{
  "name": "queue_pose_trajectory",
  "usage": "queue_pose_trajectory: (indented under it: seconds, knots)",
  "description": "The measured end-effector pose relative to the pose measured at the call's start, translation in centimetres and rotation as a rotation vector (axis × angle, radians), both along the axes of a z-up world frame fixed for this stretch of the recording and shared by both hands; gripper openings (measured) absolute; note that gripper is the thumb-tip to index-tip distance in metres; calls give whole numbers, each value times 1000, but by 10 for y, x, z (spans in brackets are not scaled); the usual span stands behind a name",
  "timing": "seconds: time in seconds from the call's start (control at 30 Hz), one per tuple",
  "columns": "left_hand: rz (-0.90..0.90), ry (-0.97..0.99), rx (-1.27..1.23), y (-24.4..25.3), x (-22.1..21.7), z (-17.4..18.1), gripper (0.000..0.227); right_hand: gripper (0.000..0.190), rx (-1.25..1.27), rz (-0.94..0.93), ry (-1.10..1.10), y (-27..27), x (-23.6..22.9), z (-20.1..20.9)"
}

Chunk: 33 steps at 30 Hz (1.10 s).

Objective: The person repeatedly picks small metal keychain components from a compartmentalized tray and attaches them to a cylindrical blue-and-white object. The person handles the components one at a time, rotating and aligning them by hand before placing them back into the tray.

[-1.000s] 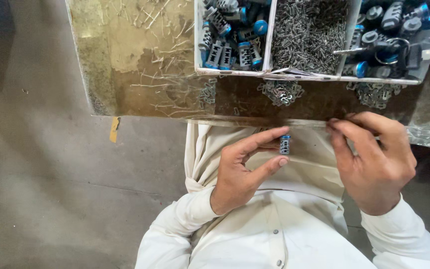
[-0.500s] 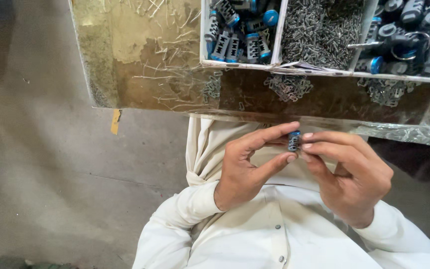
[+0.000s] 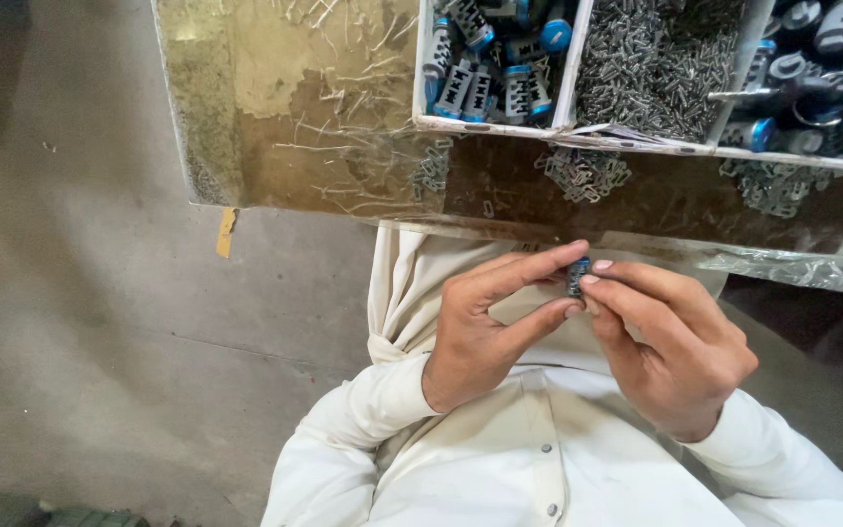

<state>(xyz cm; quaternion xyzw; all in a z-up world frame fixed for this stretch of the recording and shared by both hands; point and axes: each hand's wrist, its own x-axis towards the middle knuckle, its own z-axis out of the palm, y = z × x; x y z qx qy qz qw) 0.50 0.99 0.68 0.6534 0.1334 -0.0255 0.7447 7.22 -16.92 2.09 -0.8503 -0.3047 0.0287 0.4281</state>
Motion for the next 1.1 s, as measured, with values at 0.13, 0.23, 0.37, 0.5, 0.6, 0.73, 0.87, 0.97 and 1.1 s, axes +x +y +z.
queue_pose_trajectory:
  seconds: [0.13,0.23,0.37,0.5,0.6,0.73,0.87,0.97,1.1]
  knots:
    - [11,-5,-12,1,-2,1,50,15,66,-45,24,3,0,-1]
    - [2,-1,-59,2,-3,3,49,14,14,-200,183,5,0,-1]
    - [-11,-18,-57,2,-3,2,49,18,135,-145,208,7,0,-2]
    - [-19,-8,-71,2,-4,1,49,17,111,-142,247,4,4,2]
    - [-22,23,-61,1,-6,-1,49,11,18,-114,54,3,11,6]
    - [10,35,-186,-2,-4,-6,48,18,-225,-127,-212,6,24,8]
    - [13,53,-219,-3,-6,-8,48,28,-294,-100,-288,13,32,6]
    - [30,57,-249,-1,-7,-7,48,27,-301,-57,-329,9,33,8]
    - [48,55,-242,-3,-5,-10,49,19,-192,-44,-223,-7,30,5]
